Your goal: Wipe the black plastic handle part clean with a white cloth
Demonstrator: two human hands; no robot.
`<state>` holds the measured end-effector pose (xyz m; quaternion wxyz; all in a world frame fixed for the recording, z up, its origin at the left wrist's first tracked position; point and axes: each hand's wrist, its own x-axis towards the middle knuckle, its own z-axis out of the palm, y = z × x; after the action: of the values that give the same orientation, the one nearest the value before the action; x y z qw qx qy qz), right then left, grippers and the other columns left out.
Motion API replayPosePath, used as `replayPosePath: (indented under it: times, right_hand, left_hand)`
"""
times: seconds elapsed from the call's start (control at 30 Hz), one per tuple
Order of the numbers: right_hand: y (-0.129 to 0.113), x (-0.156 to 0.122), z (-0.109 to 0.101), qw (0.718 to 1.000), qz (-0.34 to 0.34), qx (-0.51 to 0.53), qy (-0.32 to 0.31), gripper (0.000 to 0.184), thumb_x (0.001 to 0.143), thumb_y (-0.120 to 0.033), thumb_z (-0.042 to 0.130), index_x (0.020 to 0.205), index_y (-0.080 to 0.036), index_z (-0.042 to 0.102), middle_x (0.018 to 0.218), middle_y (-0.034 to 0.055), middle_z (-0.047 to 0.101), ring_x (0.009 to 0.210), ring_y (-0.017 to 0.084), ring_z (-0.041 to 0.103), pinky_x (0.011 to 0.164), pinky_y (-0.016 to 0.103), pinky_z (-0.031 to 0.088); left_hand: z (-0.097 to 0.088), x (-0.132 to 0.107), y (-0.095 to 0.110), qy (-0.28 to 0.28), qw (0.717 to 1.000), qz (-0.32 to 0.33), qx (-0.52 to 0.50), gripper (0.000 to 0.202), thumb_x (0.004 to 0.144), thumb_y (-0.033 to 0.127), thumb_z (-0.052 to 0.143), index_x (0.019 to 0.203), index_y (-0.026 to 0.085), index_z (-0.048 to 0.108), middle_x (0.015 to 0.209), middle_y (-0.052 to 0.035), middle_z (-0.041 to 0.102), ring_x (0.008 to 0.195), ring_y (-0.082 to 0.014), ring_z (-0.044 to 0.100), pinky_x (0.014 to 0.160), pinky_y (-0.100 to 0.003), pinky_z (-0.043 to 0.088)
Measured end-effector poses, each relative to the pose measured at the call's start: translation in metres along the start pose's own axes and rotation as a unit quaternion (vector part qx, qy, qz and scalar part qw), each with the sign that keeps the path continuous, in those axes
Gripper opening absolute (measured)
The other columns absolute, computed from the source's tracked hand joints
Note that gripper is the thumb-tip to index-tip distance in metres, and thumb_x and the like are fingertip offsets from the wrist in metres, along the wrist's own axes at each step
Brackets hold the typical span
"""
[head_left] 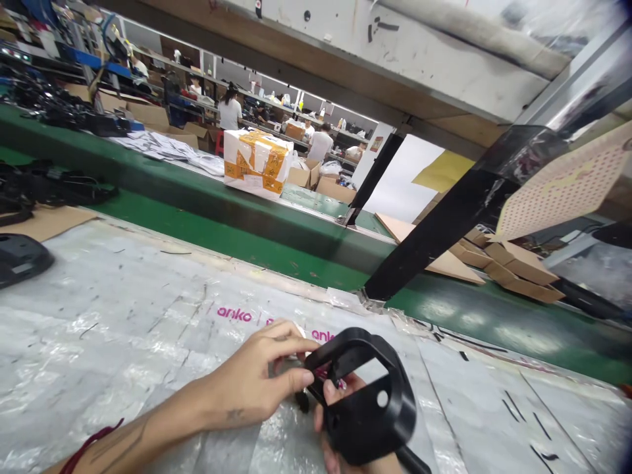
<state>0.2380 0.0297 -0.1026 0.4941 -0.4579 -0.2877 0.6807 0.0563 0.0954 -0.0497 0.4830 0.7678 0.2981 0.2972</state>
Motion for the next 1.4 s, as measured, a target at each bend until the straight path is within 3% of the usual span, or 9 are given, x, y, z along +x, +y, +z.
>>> replayPosePath:
  times: [0.3,0.6,0.8,0.93,1.03,1.1,1.17,1.27,1.4]
  right_hand:
    - [-0.004,0.0,-0.001,0.998,0.03,0.044,-0.037,0.067,0.084,-0.046,0.068,0.131,-0.013,0.034,0.059,-0.0005,0.065,0.035,0.01,0.056,0.03,0.013,0.042]
    - [0.007,0.007,-0.004,0.991,0.029,0.108,-0.079,0.052,0.082,-0.041,0.071,0.117,-0.01,0.048,0.058,0.0028,0.067,0.033,0.01,0.056,0.029,0.013,0.043]
    - [0.008,0.005,0.001,0.99,0.074,0.044,-0.109,0.063,0.083,-0.048,0.066,0.127,-0.008,0.046,0.046,-0.0008,0.061,0.031,0.011,0.055,0.031,0.012,0.04]
    - [0.014,0.007,0.01,0.99,-0.06,-0.124,-0.024,0.056,0.074,-0.048,0.076,0.115,-0.013,0.062,0.068,0.0077,0.071,0.057,0.019,0.07,0.048,0.024,0.056]
    - [0.02,-0.001,0.008,0.942,-0.209,-0.244,0.099,0.046,0.066,-0.041,0.082,0.104,-0.017,0.071,0.103,0.0112,0.072,0.099,0.026,0.068,0.083,0.029,0.057]
    - [0.019,-0.011,0.001,0.891,-0.255,-0.321,0.194,0.05,0.071,-0.038,0.077,0.115,-0.018,0.066,0.097,0.0073,0.074,0.088,0.023,0.071,0.074,0.024,0.059]
    - [0.012,-0.018,-0.009,0.808,-0.32,-0.404,0.285,0.051,0.078,-0.038,0.07,0.124,-0.018,0.06,0.089,0.0041,0.074,0.069,0.019,0.071,0.058,0.022,0.058]
    - [0.001,-0.02,-0.018,0.71,-0.455,-0.471,0.261,0.032,0.086,-0.031,0.062,0.117,-0.023,0.063,0.104,0.0042,0.072,0.085,0.02,0.07,0.078,0.028,0.058]
    - [-0.001,-0.012,-0.02,0.682,-0.506,-0.491,0.196,0.027,0.09,-0.023,0.056,0.116,-0.026,0.063,0.109,0.0024,0.07,0.098,0.019,0.068,0.089,0.029,0.054]
  left_hand:
    - [0.013,0.003,-0.008,0.034,0.999,-0.003,-0.025,0.021,0.087,0.024,0.057,0.105,0.021,0.069,0.095,-0.0025,0.063,0.088,-0.0166,0.057,0.081,-0.03,0.045]
    - [0.018,0.001,-0.008,0.051,0.999,-0.002,-0.008,0.019,0.09,0.027,0.054,0.103,0.02,0.066,0.095,-0.0016,0.063,0.087,-0.0158,0.057,0.078,-0.028,0.045]
    - [0.02,-0.002,-0.006,0.058,0.997,-0.008,-0.055,0.037,0.089,0.031,0.053,0.125,0.021,0.052,0.099,-0.0024,0.064,0.09,-0.0172,0.059,0.08,-0.03,0.046]
    - [0.022,-0.006,-0.006,0.069,0.997,-0.021,-0.04,0.04,0.088,0.032,0.053,0.128,0.024,0.051,0.087,0.0003,0.062,0.083,-0.0169,0.059,0.082,-0.031,0.046]
    - [0.022,-0.009,-0.001,0.092,0.995,-0.026,-0.019,0.036,0.09,0.034,0.05,0.124,0.025,0.057,0.093,-0.0012,0.068,0.088,-0.0185,0.061,0.086,-0.03,0.047]
    - [0.023,-0.01,0.002,0.119,0.992,-0.019,-0.028,0.033,0.091,0.035,0.048,0.119,0.025,0.062,0.1,-0.0022,0.07,0.093,-0.0196,0.062,0.088,-0.029,0.046]
    - [0.024,-0.01,0.005,0.135,0.989,-0.02,-0.05,0.029,0.091,0.035,0.049,0.112,0.024,0.066,0.095,-0.002,0.071,0.088,-0.0191,0.064,0.082,-0.027,0.048]
    - [0.027,-0.008,0.002,0.103,0.98,-0.078,-0.15,0.031,0.091,0.042,0.049,0.108,0.02,0.063,0.068,0.001,0.063,0.058,-0.0141,0.059,0.054,-0.022,0.046]
    - [0.032,-0.006,-0.007,0.065,0.944,-0.14,-0.293,0.041,0.089,0.05,0.051,0.113,0.017,0.053,0.054,0.0084,0.044,0.038,-0.0083,0.046,0.039,-0.018,0.037]
